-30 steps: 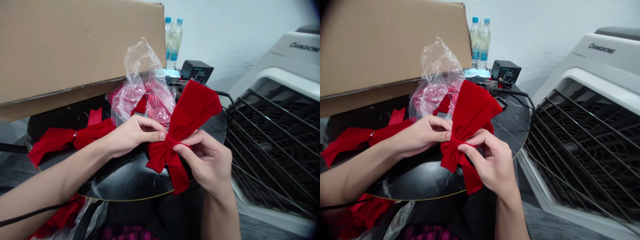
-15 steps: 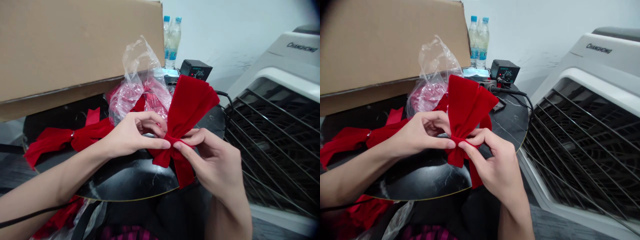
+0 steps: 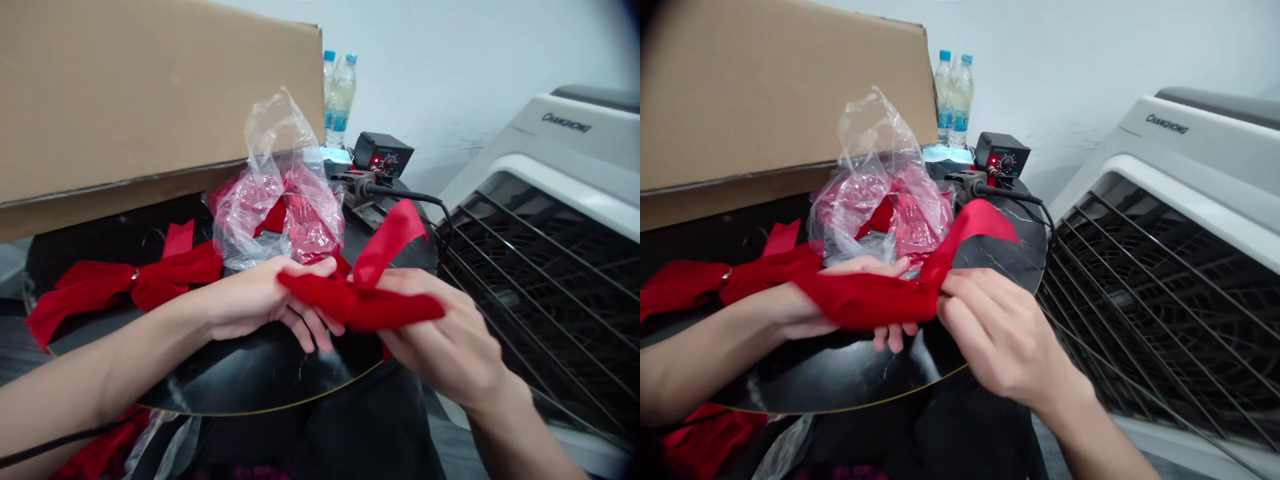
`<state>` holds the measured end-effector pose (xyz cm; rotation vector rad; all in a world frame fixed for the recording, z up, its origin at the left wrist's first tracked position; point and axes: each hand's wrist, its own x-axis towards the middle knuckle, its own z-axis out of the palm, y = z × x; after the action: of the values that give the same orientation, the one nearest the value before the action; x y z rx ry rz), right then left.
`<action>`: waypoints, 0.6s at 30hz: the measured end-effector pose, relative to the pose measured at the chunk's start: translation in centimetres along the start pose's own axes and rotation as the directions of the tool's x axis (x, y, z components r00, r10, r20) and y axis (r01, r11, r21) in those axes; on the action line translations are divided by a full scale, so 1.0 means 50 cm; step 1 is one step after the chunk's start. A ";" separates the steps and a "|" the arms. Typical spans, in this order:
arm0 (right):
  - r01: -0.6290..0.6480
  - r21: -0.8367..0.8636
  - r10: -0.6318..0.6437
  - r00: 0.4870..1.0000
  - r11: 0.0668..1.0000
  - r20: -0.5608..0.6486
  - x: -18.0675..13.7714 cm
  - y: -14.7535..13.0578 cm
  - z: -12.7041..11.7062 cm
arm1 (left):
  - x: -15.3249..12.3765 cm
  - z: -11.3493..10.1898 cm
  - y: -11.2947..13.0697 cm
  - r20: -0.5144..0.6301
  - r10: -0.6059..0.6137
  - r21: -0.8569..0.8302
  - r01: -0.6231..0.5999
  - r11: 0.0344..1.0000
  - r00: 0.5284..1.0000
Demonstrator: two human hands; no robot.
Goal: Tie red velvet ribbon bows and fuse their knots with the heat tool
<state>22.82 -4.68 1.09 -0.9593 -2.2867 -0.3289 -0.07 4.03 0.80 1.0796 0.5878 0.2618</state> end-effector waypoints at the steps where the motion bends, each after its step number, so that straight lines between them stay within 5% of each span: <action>1: 0.090 0.003 -0.090 0.995 0.996 0.042 0.006 0.006 -0.006 | 0.001 0.003 -0.003 -0.021 -0.030 -0.058 0.029 0.998 0.999; 6: 0.298 0.049 -0.301 0.951 0.953 0.078 0.022 0.027 -0.007 | 0.011 0.008 -0.021 -0.146 -0.093 -0.189 0.064 0.980 0.985; 12: 0.140 0.084 -0.148 0.984 0.987 0.102 0.010 0.016 0.009 | 0.019 0.014 -0.025 -0.289 0.022 -0.144 -0.066 0.987 0.957; 18: 0.029 0.222 -0.047 0.996 0.975 0.072 -0.004 -0.061 -0.001 | 0.013 0.018 -0.015 -0.377 0.122 -0.170 -0.198 0.965 0.918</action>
<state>20.78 -6.94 1.04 -0.8282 -2.3543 -0.0514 0.90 3.32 0.24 0.8835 0.7858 0.6646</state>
